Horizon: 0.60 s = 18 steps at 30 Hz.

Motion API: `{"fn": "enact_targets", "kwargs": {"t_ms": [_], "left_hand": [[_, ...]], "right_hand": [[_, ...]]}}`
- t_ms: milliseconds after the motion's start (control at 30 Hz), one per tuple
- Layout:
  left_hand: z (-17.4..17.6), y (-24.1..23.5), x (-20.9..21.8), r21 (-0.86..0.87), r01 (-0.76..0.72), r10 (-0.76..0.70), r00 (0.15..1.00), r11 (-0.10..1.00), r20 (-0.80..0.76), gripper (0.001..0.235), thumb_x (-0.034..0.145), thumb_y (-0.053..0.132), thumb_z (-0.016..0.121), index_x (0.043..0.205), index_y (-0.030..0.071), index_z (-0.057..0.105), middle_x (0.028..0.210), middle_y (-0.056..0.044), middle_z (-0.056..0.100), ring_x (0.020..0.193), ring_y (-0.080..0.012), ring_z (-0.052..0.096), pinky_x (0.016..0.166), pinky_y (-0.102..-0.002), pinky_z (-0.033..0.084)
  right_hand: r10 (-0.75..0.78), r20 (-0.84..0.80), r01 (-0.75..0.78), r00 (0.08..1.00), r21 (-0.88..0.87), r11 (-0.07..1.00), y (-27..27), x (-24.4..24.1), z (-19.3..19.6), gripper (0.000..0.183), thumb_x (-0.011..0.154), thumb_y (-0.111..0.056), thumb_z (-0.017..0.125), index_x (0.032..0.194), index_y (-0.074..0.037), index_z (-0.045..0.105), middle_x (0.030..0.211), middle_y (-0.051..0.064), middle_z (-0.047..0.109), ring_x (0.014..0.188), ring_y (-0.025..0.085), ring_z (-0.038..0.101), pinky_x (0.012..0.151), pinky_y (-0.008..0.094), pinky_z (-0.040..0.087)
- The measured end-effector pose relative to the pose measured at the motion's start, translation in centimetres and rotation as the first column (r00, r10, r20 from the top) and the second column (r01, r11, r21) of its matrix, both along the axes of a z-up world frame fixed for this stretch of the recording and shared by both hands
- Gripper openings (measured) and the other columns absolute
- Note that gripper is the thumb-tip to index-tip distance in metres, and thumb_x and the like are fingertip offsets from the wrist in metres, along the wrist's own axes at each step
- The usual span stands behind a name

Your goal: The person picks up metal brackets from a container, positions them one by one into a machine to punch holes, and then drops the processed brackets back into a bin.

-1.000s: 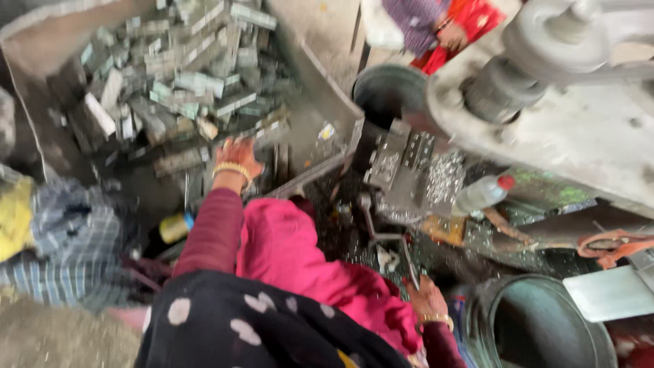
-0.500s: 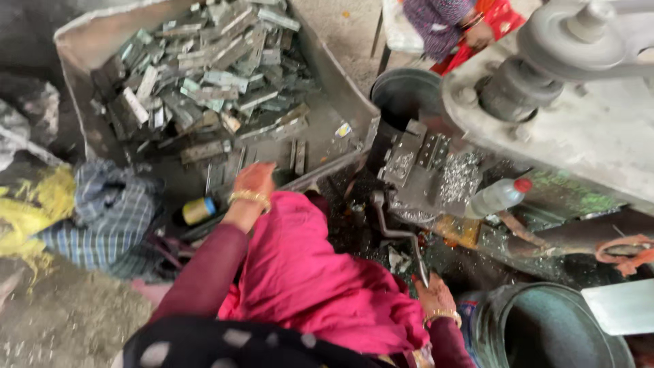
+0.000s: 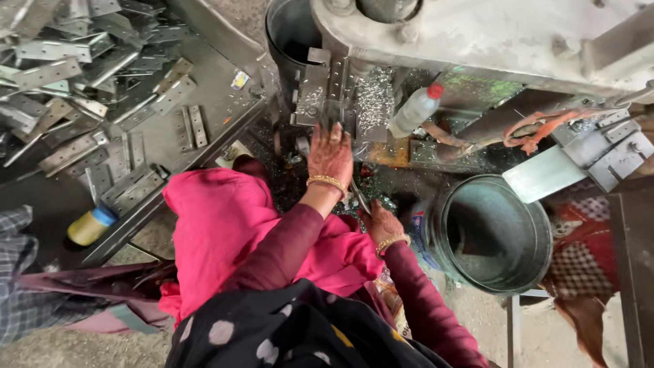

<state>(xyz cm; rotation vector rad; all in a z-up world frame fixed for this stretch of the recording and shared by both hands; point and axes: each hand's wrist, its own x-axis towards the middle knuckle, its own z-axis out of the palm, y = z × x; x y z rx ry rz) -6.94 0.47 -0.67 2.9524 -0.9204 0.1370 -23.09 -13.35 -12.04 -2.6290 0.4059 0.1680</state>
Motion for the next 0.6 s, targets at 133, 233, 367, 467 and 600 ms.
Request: {"fn": "enact_targets", "kwargs": {"t_ms": [133,233,367,467,600], "left_hand": [[0.4,-0.8,3.5,0.288,-0.022,0.06,0.991,0.957,-0.124,0.045,0.104,0.025,0.033,0.139,0.013,0.059,0.164,-0.004,0.033,0.155,-0.0276,0.02,0.127,-0.053,-0.001],[0.4,-1.1,5.5,0.228,-0.066,0.085,0.994,0.971,-0.071,0.05,0.105,0.024,0.031,0.144,0.01,0.057,0.164,-0.005,0.037,0.155,-0.0282,0.022,0.127,-0.054,0.0],[0.0,-0.2,5.3,0.129,-0.107,0.117,0.99,0.986,-0.075,0.051,0.105,0.023,0.027,0.148,0.013,0.052,0.162,-0.002,0.036,0.153,-0.0267,0.022,0.126,-0.055,0.0],[0.8,0.7,6.1,0.107,-0.052,0.072,0.979,0.993,-0.191,0.048,0.108,0.024,0.028,0.147,0.014,0.054,0.166,-0.001,0.033,0.157,-0.0272,0.02,0.128,-0.054,0.0],[1.4,-0.4,6.8,0.176,-0.062,0.088,0.986,0.982,-0.141,0.048,0.105,0.02,0.031,0.148,0.013,0.052,0.167,-0.001,0.029,0.156,-0.0268,0.018,0.126,-0.056,-0.002]], "right_hand": [[0.075,-0.109,-0.085,0.991,-0.094,0.992,-2.1,1.1,0.1,0.042,0.099,-0.043,0.058,0.117,-0.005,0.061,0.099,0.023,0.071,0.091,0.042,0.07,0.077,0.052,0.055],[0.016,-0.141,-0.017,0.99,-0.003,1.0,-1.7,1.5,-1.5,0.045,0.096,-0.047,0.061,0.112,-0.005,0.063,0.097,0.023,0.072,0.089,0.041,0.071,0.077,0.051,0.055],[-0.235,-0.137,0.266,0.962,0.288,0.92,1.0,-1.3,-5.8,0.047,0.093,-0.051,0.064,0.105,-0.005,0.066,0.092,0.022,0.075,0.083,0.039,0.074,0.076,0.048,0.056],[-0.142,0.145,0.095,0.979,0.296,0.951,-0.5,-0.7,-7.8,0.046,0.088,-0.047,0.072,0.1,-0.003,0.068,0.09,0.024,0.072,0.082,0.041,0.068,0.072,0.048,0.054],[0.141,-0.05,-0.146,0.989,-0.093,0.985,-2.8,-0.4,-9.2,0.042,0.103,-0.048,0.061,0.106,-0.006,0.067,0.092,0.023,0.071,0.081,0.039,0.069,0.07,0.05,0.053]]}}
